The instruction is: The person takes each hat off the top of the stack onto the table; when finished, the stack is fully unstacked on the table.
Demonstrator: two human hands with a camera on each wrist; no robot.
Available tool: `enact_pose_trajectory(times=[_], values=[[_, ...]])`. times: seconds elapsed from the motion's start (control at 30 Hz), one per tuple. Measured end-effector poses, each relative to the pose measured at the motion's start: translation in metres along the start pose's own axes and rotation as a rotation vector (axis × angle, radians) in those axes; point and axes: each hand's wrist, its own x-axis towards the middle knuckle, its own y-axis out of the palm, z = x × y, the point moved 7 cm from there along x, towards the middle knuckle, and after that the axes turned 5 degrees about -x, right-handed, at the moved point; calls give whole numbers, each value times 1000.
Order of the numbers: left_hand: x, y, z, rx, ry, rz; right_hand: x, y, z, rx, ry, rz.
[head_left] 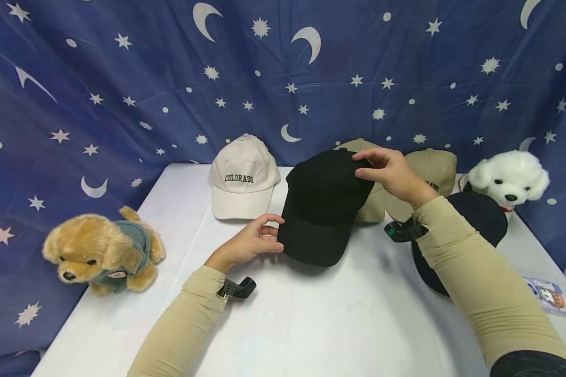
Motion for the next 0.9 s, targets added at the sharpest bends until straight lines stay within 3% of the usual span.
enact_pose_trajectory(times=[0.3,0.9], values=[[13,24,5,42,-11,16,-12,-12,-10,67,11,58],[30,72,23,104,-88,31,-42,-44,-32,-133,163,14]])
